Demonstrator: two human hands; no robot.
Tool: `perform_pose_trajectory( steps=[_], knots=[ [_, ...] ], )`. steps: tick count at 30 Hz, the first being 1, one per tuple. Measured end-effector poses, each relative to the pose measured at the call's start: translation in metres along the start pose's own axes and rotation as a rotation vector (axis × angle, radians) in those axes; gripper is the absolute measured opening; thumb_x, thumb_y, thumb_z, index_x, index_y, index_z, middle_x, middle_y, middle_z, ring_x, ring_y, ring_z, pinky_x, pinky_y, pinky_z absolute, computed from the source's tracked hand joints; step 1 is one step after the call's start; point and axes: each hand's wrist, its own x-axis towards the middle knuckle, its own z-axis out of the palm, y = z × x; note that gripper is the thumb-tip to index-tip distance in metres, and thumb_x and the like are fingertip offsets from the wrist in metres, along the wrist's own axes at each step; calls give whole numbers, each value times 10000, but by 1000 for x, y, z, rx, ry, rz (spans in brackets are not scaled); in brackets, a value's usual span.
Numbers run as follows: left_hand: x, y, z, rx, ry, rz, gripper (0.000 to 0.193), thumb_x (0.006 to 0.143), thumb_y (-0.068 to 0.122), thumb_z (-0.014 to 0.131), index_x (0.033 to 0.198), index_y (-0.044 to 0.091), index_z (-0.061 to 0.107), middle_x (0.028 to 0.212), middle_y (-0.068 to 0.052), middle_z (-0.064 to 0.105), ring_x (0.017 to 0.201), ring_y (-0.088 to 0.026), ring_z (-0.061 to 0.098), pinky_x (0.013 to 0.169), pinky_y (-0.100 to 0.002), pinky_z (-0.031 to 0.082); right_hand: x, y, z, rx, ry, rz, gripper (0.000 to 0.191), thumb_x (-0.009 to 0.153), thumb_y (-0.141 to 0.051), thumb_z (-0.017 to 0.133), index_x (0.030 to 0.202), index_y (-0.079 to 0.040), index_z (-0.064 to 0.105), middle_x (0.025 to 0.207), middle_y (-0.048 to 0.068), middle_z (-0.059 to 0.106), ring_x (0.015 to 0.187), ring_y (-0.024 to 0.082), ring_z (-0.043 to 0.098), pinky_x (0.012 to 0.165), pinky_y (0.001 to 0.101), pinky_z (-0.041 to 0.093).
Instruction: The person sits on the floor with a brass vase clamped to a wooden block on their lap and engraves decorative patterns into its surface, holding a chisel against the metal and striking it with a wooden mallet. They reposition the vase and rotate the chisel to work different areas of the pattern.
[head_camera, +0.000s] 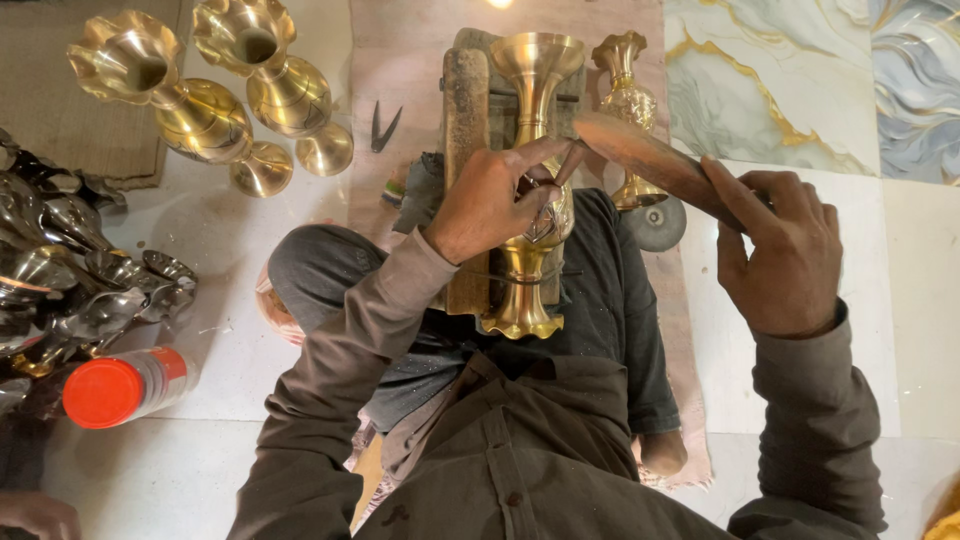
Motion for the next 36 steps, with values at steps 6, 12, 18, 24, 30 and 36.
perform_pose_trajectory(
  steps=[6, 12, 18, 24, 30, 36],
  knots=[
    [12, -3, -2, 82, -102, 97, 534, 909, 66, 771, 1416, 58, 603, 1181, -159, 771, 912, -233, 801, 843, -382, 658, -26, 8, 27, 477, 39, 254, 545, 941, 84, 661, 1447, -117, 645, 1220, 154, 616, 1036, 279, 663, 855, 383, 557],
    [22, 3, -7, 64, -175, 151, 532, 879, 114, 806, 1373, 67, 614, 1273, -168, 725, 863, -238, 796, 803, -371, 655, -46, -1, 45, 610, 204, 339, 611, 932, 64, 686, 1509, -90, 555, 1173, 146, 589, 1071, 276, 606, 932, 394, 509],
    [29, 0, -7, 63, -289, 121, 559, 828, 34, 775, 1366, 85, 632, 1352, -165, 678, 885, -228, 796, 780, -357, 658, -66, -13, 57, 602, 235, 402, 649, 946, 93, 654, 1558, -90, 541, 1227, 145, 585, 1109, 270, 604, 961, 397, 519],
    [39, -7, -3, 95, -384, 291, 564, 837, 43, 809, 1375, 117, 657, 1294, -137, 724, 1013, -236, 783, 934, -397, 616, -86, -24, 77, 441, 249, 377, 623, 922, 111, 680, 1515, -52, 578, 1235, 164, 581, 1147, 308, 621, 970, 406, 541],
    [46, -5, -5, 97, -521, 223, 585, 824, 59, 835, 1375, 111, 646, 1230, -123, 743, 957, -213, 791, 961, -403, 600, -103, -40, 97, 377, 325, 394, 597, 932, 127, 662, 1502, -29, 580, 1253, 192, 553, 1155, 296, 610, 978, 384, 543],
    [51, 2, -13, 147, -690, 111, 470, 908, 85, 734, 1366, 168, 672, 1074, -89, 781, 848, -191, 797, 875, -354, 642, -117, -54, 110, 211, 374, 392, 612, 930, 106, 671, 1508, -62, 558, 1260, 165, 550, 1181, 291, 570, 979, 407, 510]
  ],
)
